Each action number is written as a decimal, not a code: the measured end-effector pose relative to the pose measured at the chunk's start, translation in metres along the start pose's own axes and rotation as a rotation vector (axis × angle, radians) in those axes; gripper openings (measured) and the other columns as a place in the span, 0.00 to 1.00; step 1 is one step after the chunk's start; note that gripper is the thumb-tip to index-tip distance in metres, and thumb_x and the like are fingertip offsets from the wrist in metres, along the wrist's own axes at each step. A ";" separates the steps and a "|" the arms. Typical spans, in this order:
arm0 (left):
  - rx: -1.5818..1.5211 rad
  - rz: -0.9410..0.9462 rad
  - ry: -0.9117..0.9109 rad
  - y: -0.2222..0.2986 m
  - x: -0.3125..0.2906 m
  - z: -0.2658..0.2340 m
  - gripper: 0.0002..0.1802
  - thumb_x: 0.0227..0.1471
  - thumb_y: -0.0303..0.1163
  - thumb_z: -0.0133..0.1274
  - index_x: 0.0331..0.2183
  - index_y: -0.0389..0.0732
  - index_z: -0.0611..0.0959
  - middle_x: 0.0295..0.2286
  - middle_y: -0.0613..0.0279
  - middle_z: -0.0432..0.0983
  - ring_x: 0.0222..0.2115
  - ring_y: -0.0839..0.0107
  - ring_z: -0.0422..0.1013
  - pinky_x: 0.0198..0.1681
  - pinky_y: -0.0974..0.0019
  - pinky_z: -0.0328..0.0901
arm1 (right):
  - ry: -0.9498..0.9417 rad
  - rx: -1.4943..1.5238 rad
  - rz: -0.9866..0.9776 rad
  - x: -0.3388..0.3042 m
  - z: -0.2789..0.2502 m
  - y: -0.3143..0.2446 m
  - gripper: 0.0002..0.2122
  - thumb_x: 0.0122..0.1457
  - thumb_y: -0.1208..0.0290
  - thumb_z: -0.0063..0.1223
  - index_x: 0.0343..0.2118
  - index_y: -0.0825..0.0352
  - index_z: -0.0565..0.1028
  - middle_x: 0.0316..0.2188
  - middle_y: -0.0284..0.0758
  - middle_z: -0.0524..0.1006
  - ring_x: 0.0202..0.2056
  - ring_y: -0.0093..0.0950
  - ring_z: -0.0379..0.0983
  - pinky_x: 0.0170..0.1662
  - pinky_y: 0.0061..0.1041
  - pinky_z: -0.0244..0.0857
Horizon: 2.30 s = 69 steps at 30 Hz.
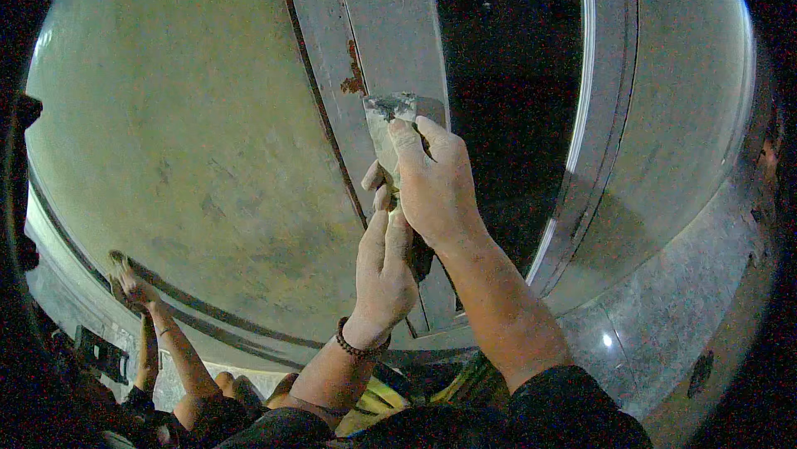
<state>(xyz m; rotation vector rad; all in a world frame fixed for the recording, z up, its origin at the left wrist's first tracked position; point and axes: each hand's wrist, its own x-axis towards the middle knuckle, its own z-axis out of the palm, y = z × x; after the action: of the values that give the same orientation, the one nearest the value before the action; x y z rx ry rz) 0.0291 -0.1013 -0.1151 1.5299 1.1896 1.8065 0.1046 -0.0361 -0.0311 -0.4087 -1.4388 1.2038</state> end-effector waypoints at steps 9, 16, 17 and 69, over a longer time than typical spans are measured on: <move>0.080 0.107 0.002 0.019 0.028 -0.014 0.29 0.72 0.36 0.38 0.65 0.25 0.63 0.42 0.36 0.79 0.34 0.57 0.77 0.42 0.58 0.70 | 0.018 -0.007 -0.031 0.020 0.022 -0.029 0.15 0.72 0.61 0.43 0.36 0.68 0.75 0.22 0.36 0.77 0.21 0.23 0.72 0.27 0.24 0.65; 0.033 0.053 -0.043 -0.034 -0.014 -0.005 0.29 0.72 0.37 0.37 0.65 0.26 0.62 0.56 0.30 0.69 0.57 0.40 0.69 0.58 0.55 0.63 | -0.013 -0.059 0.053 -0.015 -0.007 0.041 0.13 0.71 0.64 0.43 0.41 0.69 0.75 0.23 0.36 0.76 0.20 0.23 0.70 0.23 0.24 0.63; 0.162 0.142 0.013 -0.050 -0.034 -0.002 0.29 0.72 0.38 0.37 0.64 0.26 0.62 0.52 0.30 0.73 0.53 0.40 0.72 0.56 0.54 0.66 | 0.028 -0.026 0.115 -0.037 -0.012 0.062 0.16 0.72 0.63 0.43 0.39 0.71 0.77 0.23 0.38 0.79 0.23 0.24 0.74 0.26 0.25 0.66; -0.066 -0.332 0.294 -0.056 -0.122 -0.109 0.15 0.64 0.37 0.54 0.36 0.33 0.86 0.30 0.64 0.82 0.31 0.77 0.74 0.37 0.69 0.70 | -0.264 -0.711 -0.106 -0.215 0.000 0.103 0.22 0.60 0.78 0.56 0.59 0.73 0.73 0.44 0.43 0.82 0.41 0.34 0.78 0.50 0.31 0.70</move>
<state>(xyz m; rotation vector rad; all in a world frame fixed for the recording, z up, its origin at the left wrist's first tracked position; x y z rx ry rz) -0.0533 -0.2049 -0.2264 0.9807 1.4075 1.8585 0.1266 -0.1659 -0.2299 -0.6590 -2.0829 0.6427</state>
